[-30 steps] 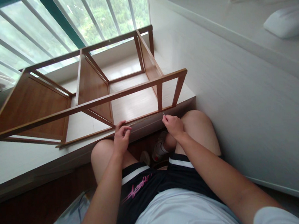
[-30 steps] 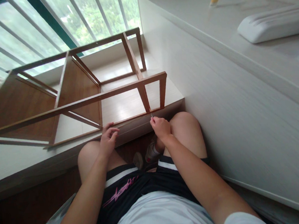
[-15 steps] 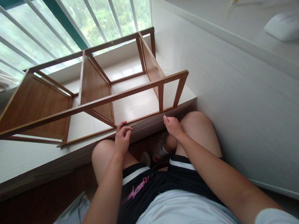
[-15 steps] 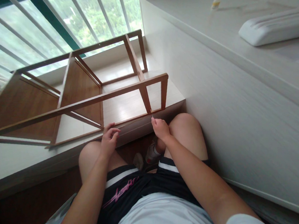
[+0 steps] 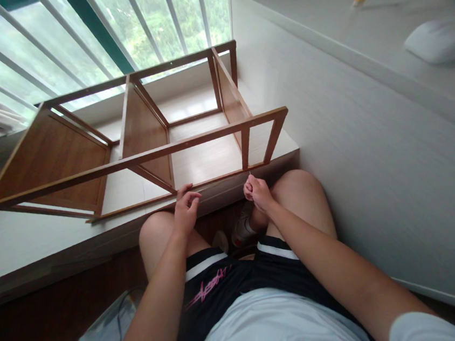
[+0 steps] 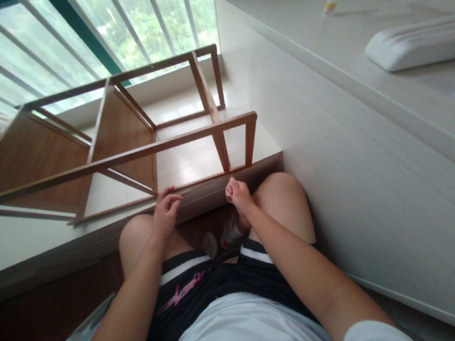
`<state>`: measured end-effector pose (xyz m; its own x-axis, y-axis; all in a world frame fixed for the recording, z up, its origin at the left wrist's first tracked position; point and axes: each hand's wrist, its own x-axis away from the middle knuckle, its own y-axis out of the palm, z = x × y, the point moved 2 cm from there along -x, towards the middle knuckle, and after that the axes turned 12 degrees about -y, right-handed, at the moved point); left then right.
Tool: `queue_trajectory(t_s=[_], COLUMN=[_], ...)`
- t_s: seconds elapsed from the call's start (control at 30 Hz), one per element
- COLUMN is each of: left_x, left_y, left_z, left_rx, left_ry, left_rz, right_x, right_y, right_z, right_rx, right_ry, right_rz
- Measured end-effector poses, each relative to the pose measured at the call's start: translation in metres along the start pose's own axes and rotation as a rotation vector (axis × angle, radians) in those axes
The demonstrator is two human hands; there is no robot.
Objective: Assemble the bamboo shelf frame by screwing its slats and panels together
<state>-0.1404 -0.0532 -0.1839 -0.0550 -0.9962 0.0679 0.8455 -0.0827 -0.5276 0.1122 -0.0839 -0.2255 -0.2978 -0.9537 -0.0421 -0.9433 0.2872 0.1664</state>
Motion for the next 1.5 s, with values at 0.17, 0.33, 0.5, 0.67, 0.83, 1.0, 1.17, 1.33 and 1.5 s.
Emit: queue_trajectory(t_s=[0.17,0.33,0.5,0.67,0.83,1.0,1.17,1.33,1.5], left_x=[0.001,0.0,0.0,0.0,0.001,0.0,-0.001,0.0,0.001], left_y=[0.0,0.0,0.0,0.0,-0.001,0.0,0.001,0.0,0.0], left_z=[-0.001,-0.003,-0.003,-0.002,-0.001,-0.002,-0.004,-0.004,0.0], left_rx=[0.008,0.003,-0.004,0.004,0.0,0.004,0.006,-0.007,0.008], left_ry=[0.012,0.022,0.025,0.017,0.012,0.021,0.002,0.004,0.003], left_rz=[0.006,0.003,0.011,0.007,0.012,0.017,0.008,0.009,0.002], right_x=[-0.005,-0.001,0.008,0.004,-0.001,-0.001,-0.001,-0.002,-0.003], right_y=[-0.001,-0.008,-0.016,-0.02,-0.022,-0.02,-0.02,-0.023,-0.024], right_z=[0.001,0.008,0.009,0.001,-0.005,-0.007,-0.008,-0.01,-0.009], right_rx=[-0.046,0.106,0.382,0.619,0.782,0.905,0.943,0.877,0.672], right_ry=[0.021,0.001,-0.08,-0.158,-0.177,-0.159,-0.129,-0.112,-0.091], right_rz=[0.087,0.094,0.033,-0.03,-0.086,-0.115,-0.123,-0.105,-0.093])
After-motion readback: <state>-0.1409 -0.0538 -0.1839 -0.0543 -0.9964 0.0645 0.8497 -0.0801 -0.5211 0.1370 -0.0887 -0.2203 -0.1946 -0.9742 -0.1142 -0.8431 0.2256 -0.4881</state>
